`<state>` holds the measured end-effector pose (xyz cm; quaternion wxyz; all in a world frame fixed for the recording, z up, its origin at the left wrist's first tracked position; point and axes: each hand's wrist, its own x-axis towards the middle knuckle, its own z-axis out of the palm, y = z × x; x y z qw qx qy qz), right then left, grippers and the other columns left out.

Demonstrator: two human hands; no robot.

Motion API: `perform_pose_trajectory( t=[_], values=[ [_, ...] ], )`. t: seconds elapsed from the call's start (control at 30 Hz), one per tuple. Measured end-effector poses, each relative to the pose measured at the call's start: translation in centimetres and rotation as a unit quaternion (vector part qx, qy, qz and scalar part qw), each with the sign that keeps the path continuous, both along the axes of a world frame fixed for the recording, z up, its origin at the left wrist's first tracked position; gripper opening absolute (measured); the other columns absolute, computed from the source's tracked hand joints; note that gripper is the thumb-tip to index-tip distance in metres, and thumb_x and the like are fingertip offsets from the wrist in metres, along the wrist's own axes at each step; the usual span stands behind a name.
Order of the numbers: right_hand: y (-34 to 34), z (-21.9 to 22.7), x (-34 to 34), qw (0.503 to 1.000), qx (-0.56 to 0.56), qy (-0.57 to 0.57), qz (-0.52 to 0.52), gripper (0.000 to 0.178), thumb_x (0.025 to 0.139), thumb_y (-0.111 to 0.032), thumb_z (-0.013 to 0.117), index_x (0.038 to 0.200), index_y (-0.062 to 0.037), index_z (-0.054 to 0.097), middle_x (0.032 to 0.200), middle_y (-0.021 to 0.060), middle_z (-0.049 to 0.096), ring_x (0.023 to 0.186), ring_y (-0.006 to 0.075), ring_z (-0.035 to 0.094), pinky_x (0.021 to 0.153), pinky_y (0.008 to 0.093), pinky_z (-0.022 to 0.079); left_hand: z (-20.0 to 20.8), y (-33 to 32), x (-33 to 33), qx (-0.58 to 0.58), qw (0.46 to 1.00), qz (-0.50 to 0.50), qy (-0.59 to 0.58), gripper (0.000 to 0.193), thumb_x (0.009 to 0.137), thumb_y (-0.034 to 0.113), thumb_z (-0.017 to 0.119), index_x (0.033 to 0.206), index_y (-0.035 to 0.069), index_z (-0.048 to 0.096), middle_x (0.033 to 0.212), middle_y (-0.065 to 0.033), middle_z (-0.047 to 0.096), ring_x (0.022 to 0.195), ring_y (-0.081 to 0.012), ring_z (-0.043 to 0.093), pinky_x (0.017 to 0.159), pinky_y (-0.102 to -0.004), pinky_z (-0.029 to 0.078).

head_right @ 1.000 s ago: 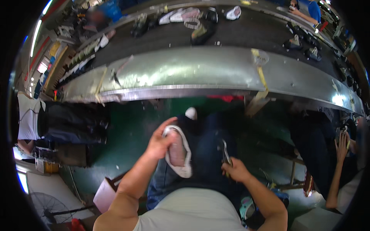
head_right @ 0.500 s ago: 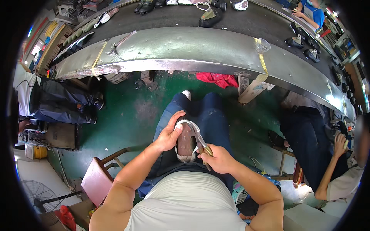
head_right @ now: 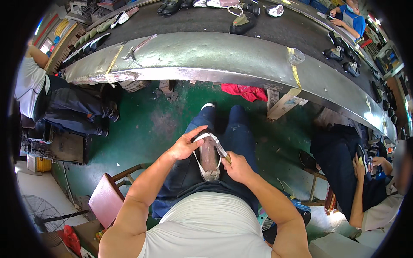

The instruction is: Manually pulling and stretching the upper of a shoe over a last and securing it using pliers and hammering.

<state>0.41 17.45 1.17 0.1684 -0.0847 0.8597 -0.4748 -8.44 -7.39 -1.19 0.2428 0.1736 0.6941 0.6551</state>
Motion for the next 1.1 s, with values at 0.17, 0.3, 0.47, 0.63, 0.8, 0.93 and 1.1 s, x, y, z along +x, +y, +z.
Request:
perform_pose_trajectory(
  t=[0.17, 0.3, 0.47, 0.63, 0.8, 0.93, 1.1],
  values=[
    [0.9, 3.1, 1.5, 0.988, 0.136, 0.063, 0.036, 0.027, 0.096, -0.016, 0.058, 0.112, 0.0058, 0.055, 0.098, 0.0244, 0.067, 0.084, 0.0395, 0.068, 0.075, 0.0489, 0.053, 2.0, 0.7, 0.7, 0.073, 0.991, -0.014, -0.107, 0.054, 0.101, 0.012, 0.06, 0.151, 0.01, 0.041, 0.128, -0.0037, 0.059, 0.119, -0.0127, 0.052, 0.107, -0.0287, 0.039],
    [0.5, 5.6, 1.9, 0.97, 0.236, -0.027, 0.045, 0.03, 0.094, -0.012, 0.058, 0.117, 0.0069, 0.053, 0.106, 0.0278, 0.065, 0.09, 0.0423, 0.067, 0.079, 0.0526, 0.051, 1.8, 3.1, 2.2, 0.082, 0.98, 0.085, -0.16, 0.056, 0.099, 0.015, 0.064, 0.15, 0.011, 0.042, 0.13, -0.0023, 0.057, 0.118, -0.0117, 0.052, 0.106, -0.0287, 0.039],
    [4.1, 5.3, 3.5, 0.987, -0.077, 0.034, 0.139, 0.035, 0.092, -0.008, 0.063, 0.125, 0.0018, 0.057, 0.097, 0.0207, 0.066, 0.08, 0.0363, 0.067, 0.073, 0.0426, 0.054, 3.3, 2.2, 2.3, 0.099, 0.984, 0.149, -0.022, 0.06, 0.092, 0.008, 0.071, 0.145, 0.005, 0.043, 0.135, -0.0106, 0.054, 0.129, -0.0199, 0.049, 0.111, -0.0335, 0.037],
    [4.6, 6.9, 4.4, 0.992, -0.077, 0.097, -0.02, 0.023, 0.088, -0.014, 0.07, 0.107, -0.0026, 0.062, 0.087, 0.0095, 0.063, 0.07, 0.0225, 0.061, 0.067, 0.0315, 0.049, 10.7, 0.3, 4.5, 0.061, 0.948, 0.07, 0.304, 0.094, 0.075, 0.005, 0.085, 0.15, -0.003, 0.027, 0.147, -0.0285, 0.043, 0.136, -0.0374, 0.047, 0.111, -0.044, 0.041],
    [1.4, 8.7, 0.3, 0.967, -0.187, 0.164, -0.051, 0.026, 0.093, -0.014, 0.066, 0.113, -0.0033, 0.054, 0.103, 0.0085, 0.067, 0.074, 0.0138, 0.059, 0.071, 0.0299, 0.05, 12.8, 0.3, 3.9, 0.046, 0.874, 0.006, 0.483, 0.097, 0.066, 0.01, 0.092, 0.144, -0.002, 0.035, 0.142, -0.0334, 0.045, 0.132, -0.0488, 0.049, 0.111, -0.0597, 0.037],
    [-0.7, 9.9, -1.4, 0.942, -0.262, 0.208, -0.007, 0.028, 0.097, -0.014, 0.062, 0.118, -0.001, 0.048, 0.119, 0.013, 0.065, 0.081, 0.0133, 0.06, 0.075, 0.0305, 0.051, 12.5, 0.7, 5.0, 0.045, 0.869, -0.008, 0.493, 0.098, 0.065, 0.012, 0.093, 0.143, 0.0, 0.035, 0.14, -0.0337, 0.047, 0.131, -0.0506, 0.049, 0.11, -0.0629, 0.036],
    [-0.8, 10.1, -2.9, 0.948, -0.301, 0.09, 0.051, 0.027, 0.097, -0.002, 0.056, 0.123, 0.0025, 0.05, 0.124, 0.015, 0.064, 0.112, 0.0206, 0.064, 0.098, 0.0338, 0.049, 11.6, 0.4, 5.5, 0.075, 0.911, -0.049, 0.403, 0.095, 0.07, 0.003, 0.088, 0.147, 0.002, 0.033, 0.14, -0.0326, 0.047, 0.132, -0.05, 0.048, 0.108, -0.0553, 0.042]
  ],
)
